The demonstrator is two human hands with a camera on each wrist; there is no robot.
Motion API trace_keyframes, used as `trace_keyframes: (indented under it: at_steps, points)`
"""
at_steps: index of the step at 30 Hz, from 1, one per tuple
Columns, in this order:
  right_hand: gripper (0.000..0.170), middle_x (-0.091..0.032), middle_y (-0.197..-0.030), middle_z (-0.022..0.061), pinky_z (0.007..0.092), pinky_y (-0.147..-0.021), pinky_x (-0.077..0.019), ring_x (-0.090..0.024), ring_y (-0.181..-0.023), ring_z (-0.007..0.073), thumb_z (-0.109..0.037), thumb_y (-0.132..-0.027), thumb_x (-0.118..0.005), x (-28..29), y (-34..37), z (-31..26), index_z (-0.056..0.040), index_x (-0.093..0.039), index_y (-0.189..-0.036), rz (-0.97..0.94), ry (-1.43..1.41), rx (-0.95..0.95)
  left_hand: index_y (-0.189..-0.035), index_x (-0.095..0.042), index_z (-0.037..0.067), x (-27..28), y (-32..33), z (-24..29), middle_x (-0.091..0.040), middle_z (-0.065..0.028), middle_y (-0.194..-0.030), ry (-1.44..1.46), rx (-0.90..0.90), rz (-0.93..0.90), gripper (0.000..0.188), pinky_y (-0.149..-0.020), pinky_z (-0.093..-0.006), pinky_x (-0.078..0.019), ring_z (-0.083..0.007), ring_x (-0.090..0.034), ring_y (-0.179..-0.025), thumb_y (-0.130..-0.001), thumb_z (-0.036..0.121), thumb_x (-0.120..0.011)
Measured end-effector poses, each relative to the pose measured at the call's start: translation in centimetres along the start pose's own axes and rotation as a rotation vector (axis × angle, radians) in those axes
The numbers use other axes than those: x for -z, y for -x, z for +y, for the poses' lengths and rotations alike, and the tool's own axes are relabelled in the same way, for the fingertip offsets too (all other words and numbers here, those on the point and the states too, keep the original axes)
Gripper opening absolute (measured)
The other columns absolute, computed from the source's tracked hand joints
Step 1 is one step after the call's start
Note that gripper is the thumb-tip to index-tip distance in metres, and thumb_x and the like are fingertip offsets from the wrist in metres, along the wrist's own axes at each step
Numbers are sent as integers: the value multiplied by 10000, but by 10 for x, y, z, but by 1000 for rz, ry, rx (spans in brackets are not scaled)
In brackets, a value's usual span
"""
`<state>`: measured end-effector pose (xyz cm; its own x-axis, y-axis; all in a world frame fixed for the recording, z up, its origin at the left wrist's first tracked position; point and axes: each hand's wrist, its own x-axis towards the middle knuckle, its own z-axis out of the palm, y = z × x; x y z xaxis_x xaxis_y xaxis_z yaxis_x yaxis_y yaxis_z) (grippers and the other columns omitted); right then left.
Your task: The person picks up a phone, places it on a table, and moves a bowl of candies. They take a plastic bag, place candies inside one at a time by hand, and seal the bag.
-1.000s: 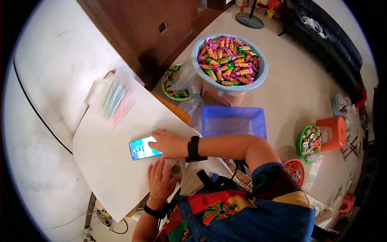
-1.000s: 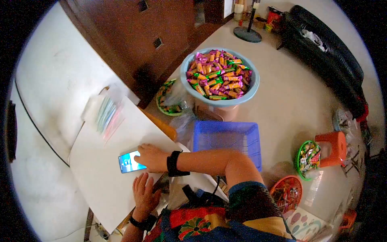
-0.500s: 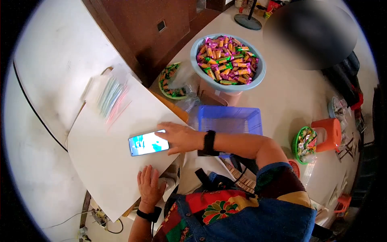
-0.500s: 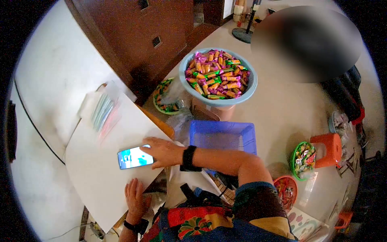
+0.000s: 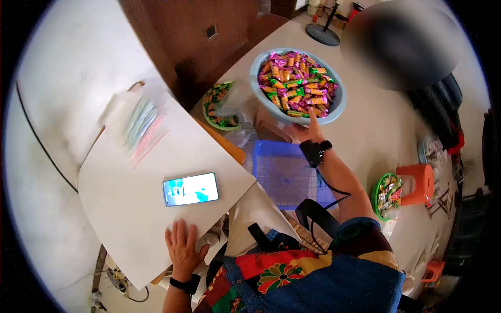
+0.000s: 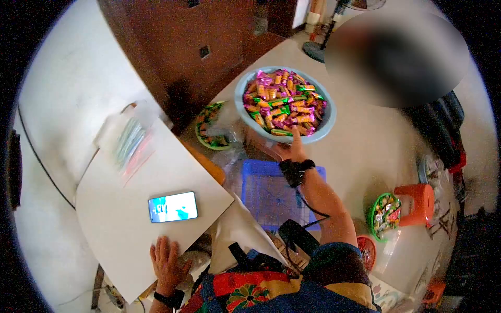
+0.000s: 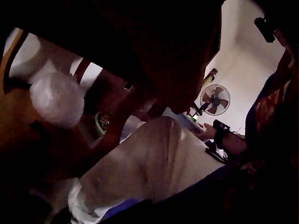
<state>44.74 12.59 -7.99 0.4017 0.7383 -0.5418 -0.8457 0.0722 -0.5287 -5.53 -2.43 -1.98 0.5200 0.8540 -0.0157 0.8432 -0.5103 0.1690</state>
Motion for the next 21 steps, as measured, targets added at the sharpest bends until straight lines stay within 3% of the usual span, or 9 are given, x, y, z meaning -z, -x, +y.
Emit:
trace_keyframes:
  at_steps: [4,6,8,11,15,17,18,20,21]
  points:
    - [457,-585,-1228,110,396,-861,-542,-579,-1106,284,-275,-881,-679,35,-28,9,-67,-528,-1258,-469,853,708,-1282,-519,120,3,2,-4,-419,-212,-1409,-11,-7,32,713,-1024,-626,-306,-387,-389,-1319,-671,374,-784]
    - [486,-574,-1248,96,369,-832,-543,-572,-1108,289,-215,-855,-688,49,-71,-2,-79,-520,-1290,-423,503,351,-1288,-522,125,8,3,-10,-405,-204,-1427,-15,6,29,694,-1040,-617,-300,-378,-381,-1331,-699,396,-770]
    - [468,-626,-1164,118,369,-827,-539,-607,-1047,297,-189,-841,-674,92,-118,-27,-58,-536,-1269,-295,831,458,-1290,-528,117,15,1,-13,-380,-202,-1456,9,-1,16,671,-1079,-607,-273,-376,-359,-1354,-740,431,-750]
    - [359,-688,-947,111,390,-827,-538,-661,-919,306,-154,-835,-632,47,-44,-39,-30,-617,-1171,-433,1808,1194,-1315,-511,139,16,7,-18,-393,-197,-1441,30,-23,69,684,-1069,-602,-294,-359,-371,-1348,-748,443,-743]
    - [402,-660,-998,166,396,-849,-547,-640,-1005,337,-125,-827,-590,70,-64,-61,36,-587,-1195,-374,1785,843,-1345,-481,154,7,11,-20,-390,-184,-1448,26,-18,55,719,-1077,-589,-294,-345,-366,-1354,-750,459,-743]
    - [343,-631,-1146,185,365,-894,-510,-608,-1057,247,-21,-869,-483,60,-39,-63,43,-548,-1201,-395,711,33,-1340,-485,148,12,14,-22,-392,-182,-1449,45,-2,60,716,-1090,-584,-277,-331,-362,-1358,-751,469,-737]
    - [477,-521,-1271,227,400,-846,-558,-536,-1181,320,-90,-863,-522,74,-49,-67,32,-463,-1320,-166,362,-74,-1340,-483,145,12,16,-22,-394,-183,-1446,68,7,69,717,-1089,-582,-278,-329,-367,-1353,-753,469,-734]
    - [443,-543,-1255,197,423,-861,-554,-546,-1169,311,-67,-868,-531,65,-7,-64,26,-476,-1297,-470,1077,332,-1356,-464,127,4,15,-24,-399,-189,-1443,107,16,74,745,-1091,-565,-280,-323,-370,-1351,-750,463,-738]
    - [427,-554,-1249,177,432,-884,-546,-552,-1163,306,-48,-867,-537,48,39,-64,18,-481,-1284,-475,1428,461,-1388,-436,116,16,15,-23,-378,-210,-1452,169,60,27,797,-1102,-543,-276,-336,-357,-1361,-736,444,-757]
